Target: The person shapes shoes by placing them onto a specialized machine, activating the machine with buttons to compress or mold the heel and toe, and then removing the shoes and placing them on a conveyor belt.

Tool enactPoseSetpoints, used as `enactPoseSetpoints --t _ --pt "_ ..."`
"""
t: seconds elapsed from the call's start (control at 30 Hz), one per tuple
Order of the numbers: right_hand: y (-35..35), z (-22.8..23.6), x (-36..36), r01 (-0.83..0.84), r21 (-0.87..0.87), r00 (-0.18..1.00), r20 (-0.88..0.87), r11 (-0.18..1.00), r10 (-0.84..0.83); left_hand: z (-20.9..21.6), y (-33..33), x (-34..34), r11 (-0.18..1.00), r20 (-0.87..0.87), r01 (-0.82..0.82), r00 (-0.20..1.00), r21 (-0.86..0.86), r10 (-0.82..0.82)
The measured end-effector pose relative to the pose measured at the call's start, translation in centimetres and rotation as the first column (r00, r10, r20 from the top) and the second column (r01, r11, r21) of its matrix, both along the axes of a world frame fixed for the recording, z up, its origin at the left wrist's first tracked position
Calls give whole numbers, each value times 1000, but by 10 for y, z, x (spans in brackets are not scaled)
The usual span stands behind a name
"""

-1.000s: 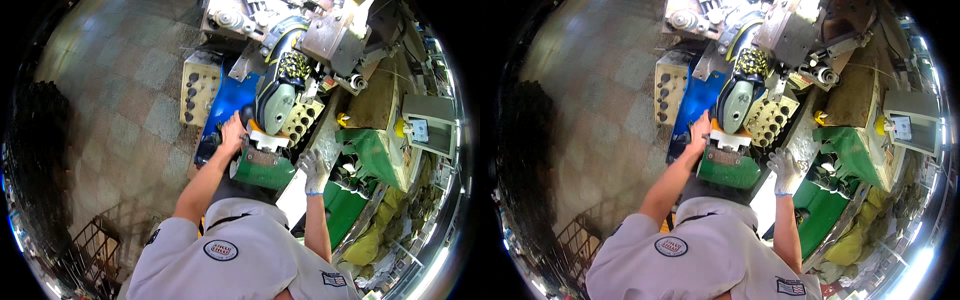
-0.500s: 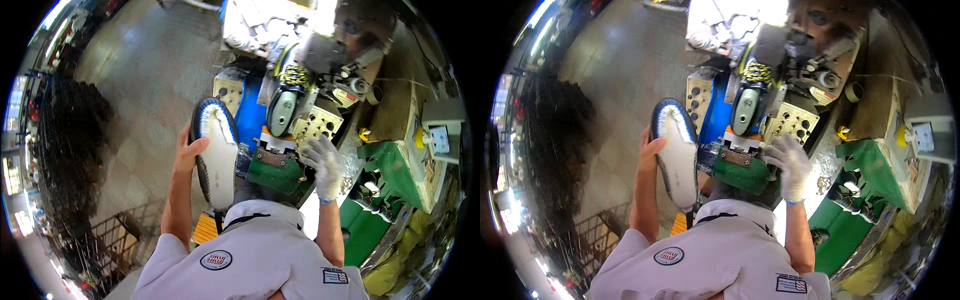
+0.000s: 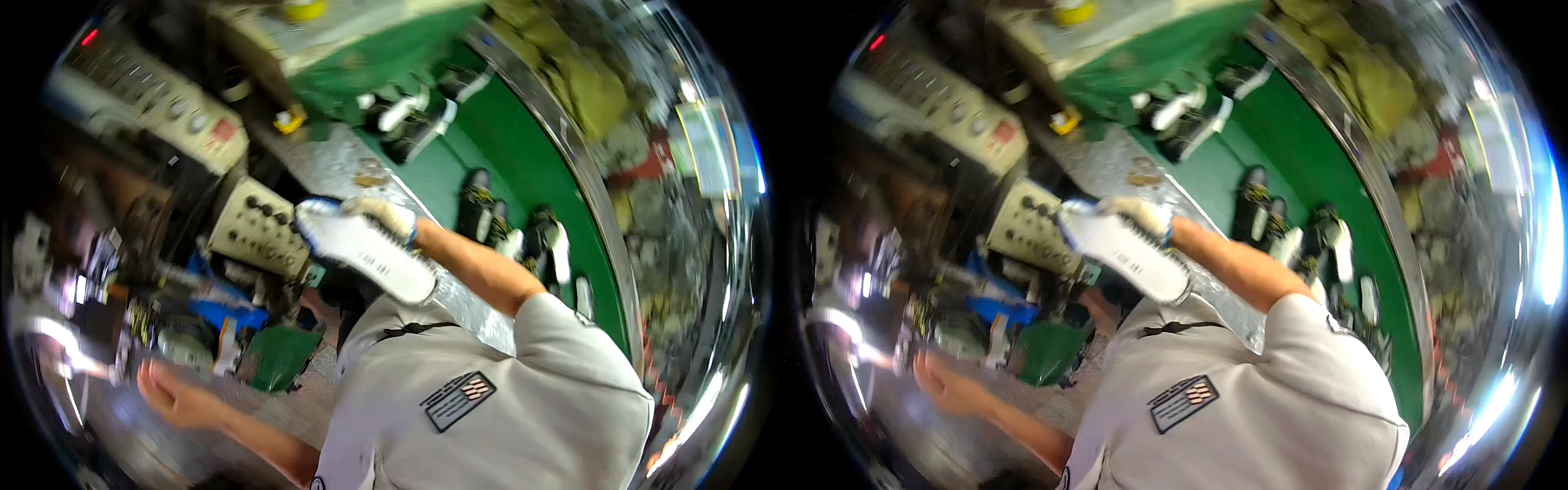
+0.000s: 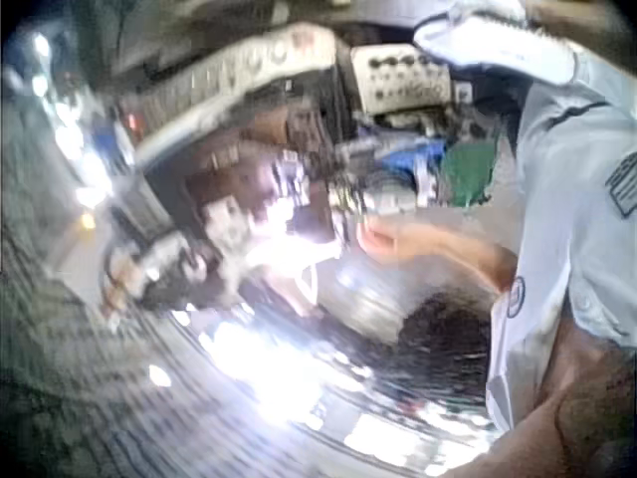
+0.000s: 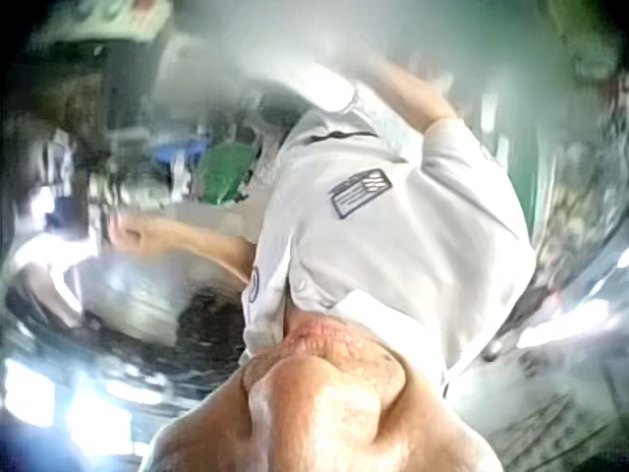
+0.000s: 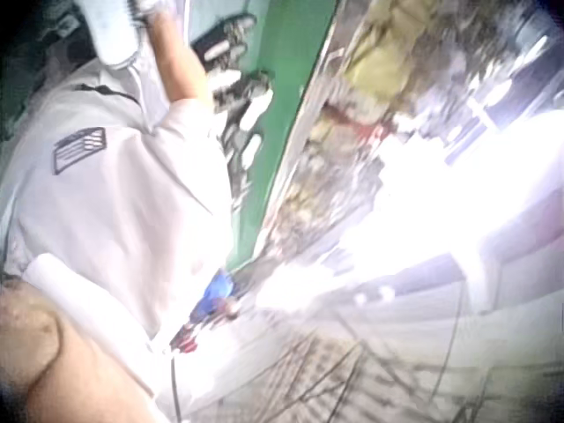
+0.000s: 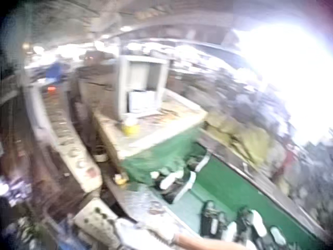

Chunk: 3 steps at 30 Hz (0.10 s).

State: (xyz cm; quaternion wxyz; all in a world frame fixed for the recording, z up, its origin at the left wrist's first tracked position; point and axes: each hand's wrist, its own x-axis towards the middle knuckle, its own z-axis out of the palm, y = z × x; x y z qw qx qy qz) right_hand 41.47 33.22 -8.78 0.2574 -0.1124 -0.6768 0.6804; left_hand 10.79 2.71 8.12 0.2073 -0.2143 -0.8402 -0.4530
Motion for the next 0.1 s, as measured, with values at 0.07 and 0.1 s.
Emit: enactPoseSetpoints --t 0.07,0.1 --pt "31 36 75 54 -827 989 121 560 84 -25 -19 -34 969 138 -129 977 -209 160" --pt "29 36 99 92 -827 992 126 555 23 -44 -22 -51 931 176 -180 954 -317 244"
